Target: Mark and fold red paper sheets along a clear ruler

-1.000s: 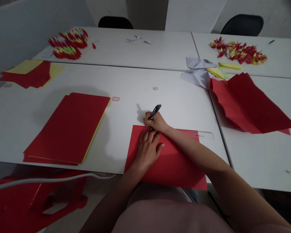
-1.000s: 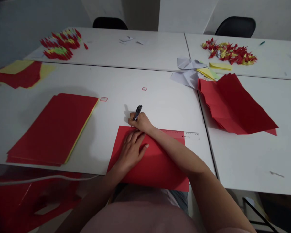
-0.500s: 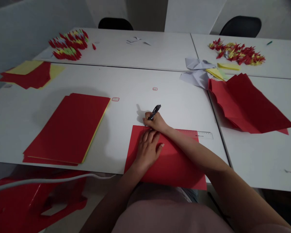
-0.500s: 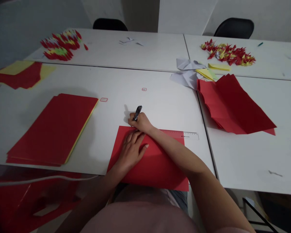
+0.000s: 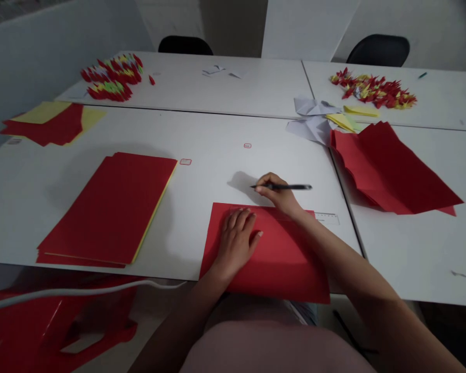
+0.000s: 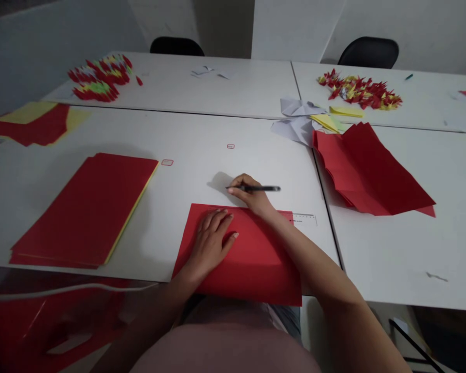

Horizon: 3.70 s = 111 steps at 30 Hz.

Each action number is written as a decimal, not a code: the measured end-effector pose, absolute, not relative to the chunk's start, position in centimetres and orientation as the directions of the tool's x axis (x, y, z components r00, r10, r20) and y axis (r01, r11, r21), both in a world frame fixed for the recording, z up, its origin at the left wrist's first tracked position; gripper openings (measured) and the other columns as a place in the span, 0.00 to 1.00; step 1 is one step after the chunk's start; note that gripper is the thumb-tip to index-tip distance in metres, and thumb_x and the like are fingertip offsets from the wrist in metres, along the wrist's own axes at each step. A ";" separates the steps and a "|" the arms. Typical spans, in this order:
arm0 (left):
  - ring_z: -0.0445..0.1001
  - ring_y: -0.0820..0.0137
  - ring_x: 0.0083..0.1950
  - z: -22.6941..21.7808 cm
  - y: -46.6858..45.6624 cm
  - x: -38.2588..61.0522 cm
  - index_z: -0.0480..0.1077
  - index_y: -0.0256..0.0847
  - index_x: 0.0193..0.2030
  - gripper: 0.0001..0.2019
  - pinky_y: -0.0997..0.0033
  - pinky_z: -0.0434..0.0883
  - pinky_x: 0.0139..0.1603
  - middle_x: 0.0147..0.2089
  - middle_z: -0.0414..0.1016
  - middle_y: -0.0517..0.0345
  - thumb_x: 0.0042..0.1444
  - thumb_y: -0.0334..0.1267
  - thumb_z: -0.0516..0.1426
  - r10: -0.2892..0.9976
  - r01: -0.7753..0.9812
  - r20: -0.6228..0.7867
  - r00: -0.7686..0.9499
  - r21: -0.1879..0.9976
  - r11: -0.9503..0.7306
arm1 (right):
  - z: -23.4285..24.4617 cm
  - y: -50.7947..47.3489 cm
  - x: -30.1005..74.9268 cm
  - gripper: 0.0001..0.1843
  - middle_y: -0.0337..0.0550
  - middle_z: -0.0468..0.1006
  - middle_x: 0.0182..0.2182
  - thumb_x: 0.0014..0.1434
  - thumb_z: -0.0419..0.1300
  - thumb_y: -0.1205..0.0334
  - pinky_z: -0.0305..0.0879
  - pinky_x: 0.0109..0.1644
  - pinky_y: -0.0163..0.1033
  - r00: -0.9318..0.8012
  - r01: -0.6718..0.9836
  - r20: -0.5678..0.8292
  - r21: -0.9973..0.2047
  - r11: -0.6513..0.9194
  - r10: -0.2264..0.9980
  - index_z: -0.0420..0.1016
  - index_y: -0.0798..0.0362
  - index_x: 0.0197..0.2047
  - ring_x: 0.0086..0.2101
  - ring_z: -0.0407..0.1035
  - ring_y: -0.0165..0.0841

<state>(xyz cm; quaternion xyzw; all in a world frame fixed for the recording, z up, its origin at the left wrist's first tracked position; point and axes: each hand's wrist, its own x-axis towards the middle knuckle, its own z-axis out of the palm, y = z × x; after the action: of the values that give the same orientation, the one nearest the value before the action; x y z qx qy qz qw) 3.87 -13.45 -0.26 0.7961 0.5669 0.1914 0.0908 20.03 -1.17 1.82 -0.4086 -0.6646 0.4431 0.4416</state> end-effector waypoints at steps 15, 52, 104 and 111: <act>0.67 0.55 0.62 0.1 -14.0 3.0 0.71 0.42 0.57 0.15 0.48 0.66 0.61 0.61 0.71 0.47 0.65 0.37 0.56 0.925 0.835 0.262 0.274 0.413 -0.364 | -1.3 -11.7 33.0 0.21 0.48 0.74 0.59 0.71 0.46 0.66 0.67 0.61 0.56 -0.444 0.699 0.280 -0.487 0.524 0.851 0.72 0.45 0.60 0.59 0.67 0.41; 0.65 0.53 0.62 0.0 -13.9 -2.7 0.73 0.48 0.57 0.16 0.48 0.59 0.61 0.63 0.71 0.52 0.65 0.42 0.56 0.969 0.939 0.239 0.061 0.315 -0.137 | 2.1 -9.6 32.1 0.16 0.45 0.81 0.35 0.58 0.53 0.67 0.71 0.35 0.39 -0.104 0.789 0.347 -0.541 0.290 0.932 0.77 0.52 0.47 0.30 0.74 0.34; 0.74 0.61 0.52 -0.2 -11.8 -1.2 0.65 0.43 0.64 0.20 0.54 0.70 0.56 0.49 0.77 0.49 0.68 0.45 0.50 0.953 0.753 0.299 -0.042 0.637 -0.166 | 1.7 -15.8 18.0 0.16 0.52 0.79 0.36 0.58 0.52 0.79 0.70 0.38 0.42 -0.555 0.716 0.172 -0.399 0.573 0.814 0.74 0.55 0.44 0.37 0.71 0.41; 0.73 0.59 0.50 -0.3 -10.9 -1.4 0.75 0.41 0.50 0.11 0.53 0.71 0.54 0.47 0.76 0.49 0.63 0.39 0.56 0.966 0.813 0.255 -0.041 0.570 -0.116 | 1.9 -13.0 22.4 0.13 0.54 0.80 0.40 0.65 0.56 0.65 0.72 0.37 0.41 -0.456 0.680 0.231 -0.533 0.503 0.860 0.75 0.55 0.51 0.37 0.76 0.41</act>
<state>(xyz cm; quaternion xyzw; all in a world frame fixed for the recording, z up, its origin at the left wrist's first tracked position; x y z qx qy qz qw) -1.39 -10.88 -0.31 0.6810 0.6532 0.3067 0.1243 22.39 -12.99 1.90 -0.4624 -0.8326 0.1857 0.2417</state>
